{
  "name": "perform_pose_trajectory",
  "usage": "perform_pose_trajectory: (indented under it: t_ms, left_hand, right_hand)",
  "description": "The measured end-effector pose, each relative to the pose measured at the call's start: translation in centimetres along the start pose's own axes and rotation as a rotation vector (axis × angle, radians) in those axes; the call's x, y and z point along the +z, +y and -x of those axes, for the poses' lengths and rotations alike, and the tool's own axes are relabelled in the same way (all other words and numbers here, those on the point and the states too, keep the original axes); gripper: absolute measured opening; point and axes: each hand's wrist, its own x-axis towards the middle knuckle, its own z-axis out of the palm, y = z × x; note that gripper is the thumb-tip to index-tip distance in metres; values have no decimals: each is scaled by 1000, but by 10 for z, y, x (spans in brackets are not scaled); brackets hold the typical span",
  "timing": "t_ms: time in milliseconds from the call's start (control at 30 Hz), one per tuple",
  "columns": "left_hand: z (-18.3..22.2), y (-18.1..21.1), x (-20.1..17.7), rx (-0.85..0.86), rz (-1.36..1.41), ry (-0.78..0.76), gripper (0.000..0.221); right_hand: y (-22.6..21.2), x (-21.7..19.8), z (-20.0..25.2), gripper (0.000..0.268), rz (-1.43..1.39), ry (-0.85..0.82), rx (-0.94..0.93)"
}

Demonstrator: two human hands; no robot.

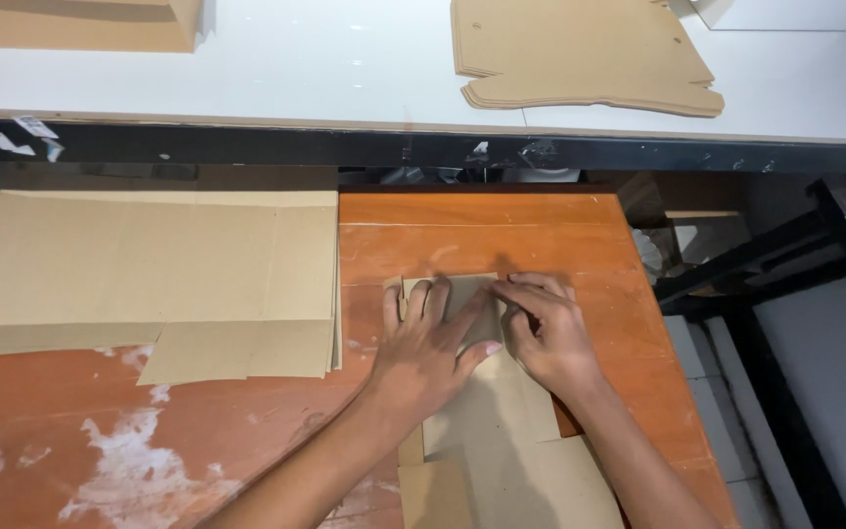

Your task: The person folds flat cardboard sheets along pre-scored lines to form small rectangular boxes. They press the creases, fold the side flaps inward, and tuck the top flaps to close the boxes. The finished boxes are placed on a nearby shelf.

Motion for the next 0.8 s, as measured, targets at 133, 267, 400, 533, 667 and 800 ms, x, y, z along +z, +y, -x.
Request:
perform_pose_trajectory:
  t_ms: [133,267,400,533,667,800]
  left_hand:
    - [-8,-4,8,-28,-10,-20,63]
    - [-10,-18,40,103,-15,333,56]
    - [-11,-19,53,125,-25,505,53]
    - [-12,-21,58,96,-65,532,53]
    - [-10,-20,57,115,-72,590,53]
    - [-10,-20,56,136,-80,616,49]
  right_hand:
    - [-1,-1,-5,51,-107,38,65]
    - [-12,-1,-6,45,136,-62,58]
    - [-34,-4,-5,45,293,-152,50]
    - [-45,-4,1,50,487,-216,122]
    - [-38,5,3,54,680,-242,193]
    - [-48,6,-6,56,621,-216,215]
